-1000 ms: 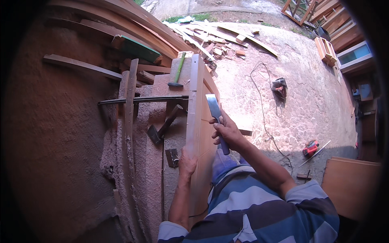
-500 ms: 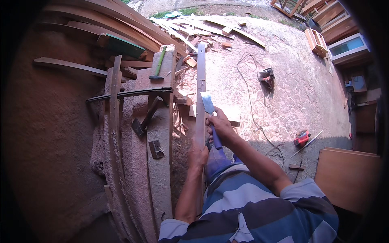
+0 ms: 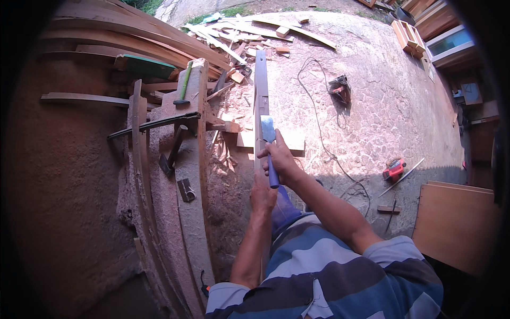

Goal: The person uses a chisel and mallet to carve and shape a long wooden plank. They repeatedly strike the chisel to remove wood shavings, then scrape and smooth the surface with the chisel. The person works on multiple sections of the plank, adjusting their grip and position throughout.

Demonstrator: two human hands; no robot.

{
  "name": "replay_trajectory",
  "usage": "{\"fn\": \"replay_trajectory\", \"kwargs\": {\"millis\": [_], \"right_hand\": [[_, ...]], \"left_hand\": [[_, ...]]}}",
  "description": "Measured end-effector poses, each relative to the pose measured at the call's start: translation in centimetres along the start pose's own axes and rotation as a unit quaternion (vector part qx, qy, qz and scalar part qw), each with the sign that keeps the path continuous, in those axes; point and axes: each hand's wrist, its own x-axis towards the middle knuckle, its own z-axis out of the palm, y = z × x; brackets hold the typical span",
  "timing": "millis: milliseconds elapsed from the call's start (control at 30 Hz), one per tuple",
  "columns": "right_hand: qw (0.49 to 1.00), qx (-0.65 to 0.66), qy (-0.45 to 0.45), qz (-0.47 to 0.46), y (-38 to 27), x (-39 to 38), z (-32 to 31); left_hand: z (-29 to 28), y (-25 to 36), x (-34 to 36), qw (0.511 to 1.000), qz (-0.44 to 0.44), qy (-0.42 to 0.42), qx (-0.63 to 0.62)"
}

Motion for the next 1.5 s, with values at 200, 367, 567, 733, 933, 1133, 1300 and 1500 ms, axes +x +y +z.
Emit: {"fn": "replay_trajectory", "kwargs": {"millis": [200, 367, 567, 733, 933, 1133, 1300, 1500], "right_hand": [[1.0, 0.025, -0.004, 0.006, 0.3, 0.6, -2.9], [0.994, 0.095, -0.014, -0.046, 1.6, 2.1, -4.2], [0.996, 0.051, -0.002, -0.069, 1.4, 1.7, -3.7], [0.998, 0.022, -0.004, -0.056, 1.6, 1.9, -3.2], [0.997, -0.023, 0.022, -0.073, 3.5, 2.5, -3.8], [0.991, -0.036, 0.057, -0.113, 3.4, 3.8, -3.6], [0.996, -0.052, 0.061, -0.026, 2.7, 3.8, -4.3], [0.993, -0.059, 0.036, -0.097, 3.2, 3.1, -4.5]], "left_hand": [[-2.1, 5.0, -0.9, 0.931, 0.07, 0.049, -0.355], [-4.8, 12.4, -3.8, 0.987, -0.008, -0.101, -0.126], [-3.2, 12.6, -3.5, 0.986, 0.143, 0.041, -0.078], [-3.1, 11.6, -2.3, 0.982, 0.127, 0.017, -0.141], [-2.2, 10.9, -3.5, 0.973, 0.158, 0.031, -0.167], [-1.4, 9.6, -2.4, 0.962, 0.197, 0.043, -0.185], [-1.2, 10.1, -2.2, 0.974, 0.163, 0.037, -0.152], [-1.4, 10.6, -2.8, 0.967, 0.182, 0.022, -0.178]]}}
